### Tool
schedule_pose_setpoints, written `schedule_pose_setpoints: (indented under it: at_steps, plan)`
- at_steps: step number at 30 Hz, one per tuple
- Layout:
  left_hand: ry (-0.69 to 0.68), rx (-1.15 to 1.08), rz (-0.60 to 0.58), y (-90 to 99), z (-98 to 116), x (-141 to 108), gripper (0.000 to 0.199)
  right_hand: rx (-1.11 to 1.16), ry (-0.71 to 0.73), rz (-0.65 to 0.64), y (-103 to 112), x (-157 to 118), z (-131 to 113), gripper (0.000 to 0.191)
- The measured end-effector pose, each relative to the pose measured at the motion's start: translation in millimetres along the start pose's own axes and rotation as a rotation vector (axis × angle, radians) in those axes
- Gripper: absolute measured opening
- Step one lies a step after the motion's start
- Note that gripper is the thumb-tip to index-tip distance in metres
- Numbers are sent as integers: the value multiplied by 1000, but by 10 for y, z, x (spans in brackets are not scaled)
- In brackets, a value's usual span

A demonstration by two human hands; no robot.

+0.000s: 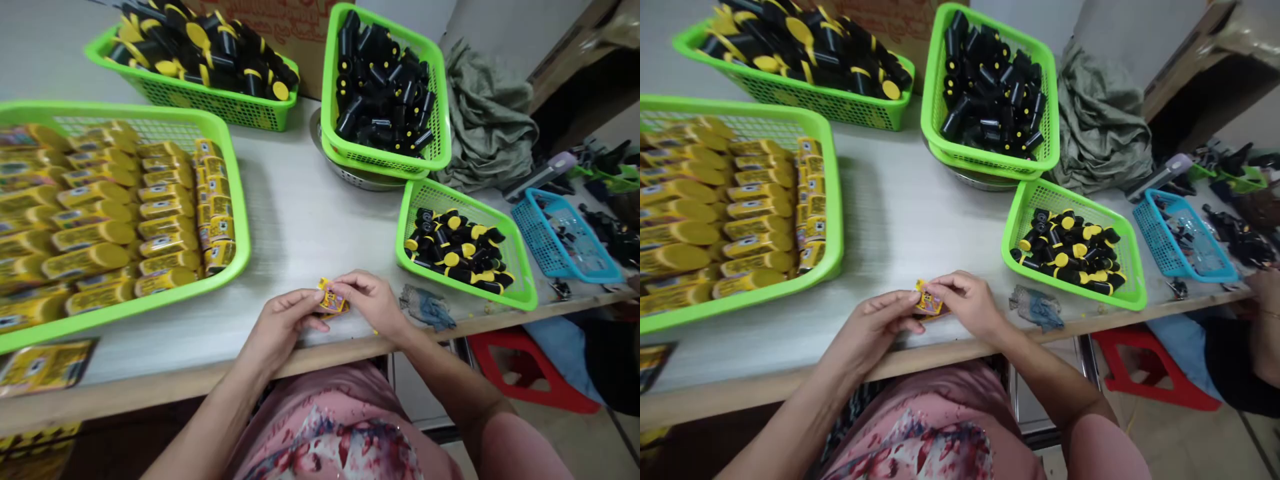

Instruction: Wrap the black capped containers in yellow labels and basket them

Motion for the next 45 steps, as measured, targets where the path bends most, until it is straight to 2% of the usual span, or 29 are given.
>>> schedule_pose_setpoints:
  at_steps: [2, 4, 5, 7, 9, 11, 13, 15, 16, 18, 20, 21, 22, 23, 26, 27, 29, 36, 42, 45]
  plan:
    - [-37, -24, 66, 51, 36, -2, 33, -121, 127, -29, 124, -45, -239, 27]
    - [-62, -28, 110, 78, 52, -7, 31, -341, 264, 42, 461, -28, -536, 29]
    - [-66, -29, 118, 76, 52, -10, 31, -479, 315, 137, 718, 16, -685, 26]
    - [-56, -27, 106, 47, 35, -12, 32, -786, 316, 404, 1329, 164, -911, 20]
    - [-47, -21, 91, 20, 15, -15, 34, -1103, 133, 538, 1862, 407, -928, 16]
    - [-58, -33, 105, 32, 5, -18, 35, -1362, -140, 522, 2246, 645, -762, 27]
    - [-87, -51, 127, 69, 6, -22, 36, -1500, -342, 450, 2445, 782, -547, 31]
    - [-125, -36, 122, 93, 15, -26, 34, -1531, -405, 406, 2485, 817, -403, 29]
    - [-144, -18, 114, 100, 22, -28, 33, -1517, -379, 419, 2469, 801, -389, 28]
    - [-171, 12, 96, 105, 30, -31, 28, -1432, -240, 506, 2385, 698, -481, 28]
    - [-178, 23, 74, 97, 25, -34, 24, -1223, -30, 564, 2204, 521, -660, 30]
    - [-173, 27, 55, 85, 17, -34, 23, -1076, 62, 524, 2058, 431, -733, 31]
    - [-170, 32, 34, 70, 9, -35, 21, -917, 131, 436, 1869, 352, -787, 31]
    - [-168, 37, 14, 57, 3, -36, 20, -757, 166, 287, 1627, 291, -808, 31]
    - [-172, 48, -6, 50, -8, -37, 20, -403, 170, -138, 879, 127, -803, 30]
    - [-173, 57, -6, 52, -12, -37, 20, -323, 159, -227, 698, 94, -786, 30]
    - [-172, 82, -6, 54, -20, -38, 21, -218, 133, -317, 484, 81, -737, 28]
    - [-173, 118, -15, 47, -13, -63, 20, -196, 70, -385, 379, 160, -597, 29]
    - [-155, 27, -62, -17, 8, -50, 17, -266, 70, -331, 315, 152, -504, 32]
    - [-122, -48, -81, -54, 1, -22, 23, -263, 81, -309, 234, 152, -465, 32]
Point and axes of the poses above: each hand's wrist, its own x-axis towards the middle knuckle, its own y-axis out of the back of the hand, z = x × y, the point moved 8 cm from there along x, towards the middle knuckle, and after that the axes turned 1 degree about x, right-handed, at the moved point
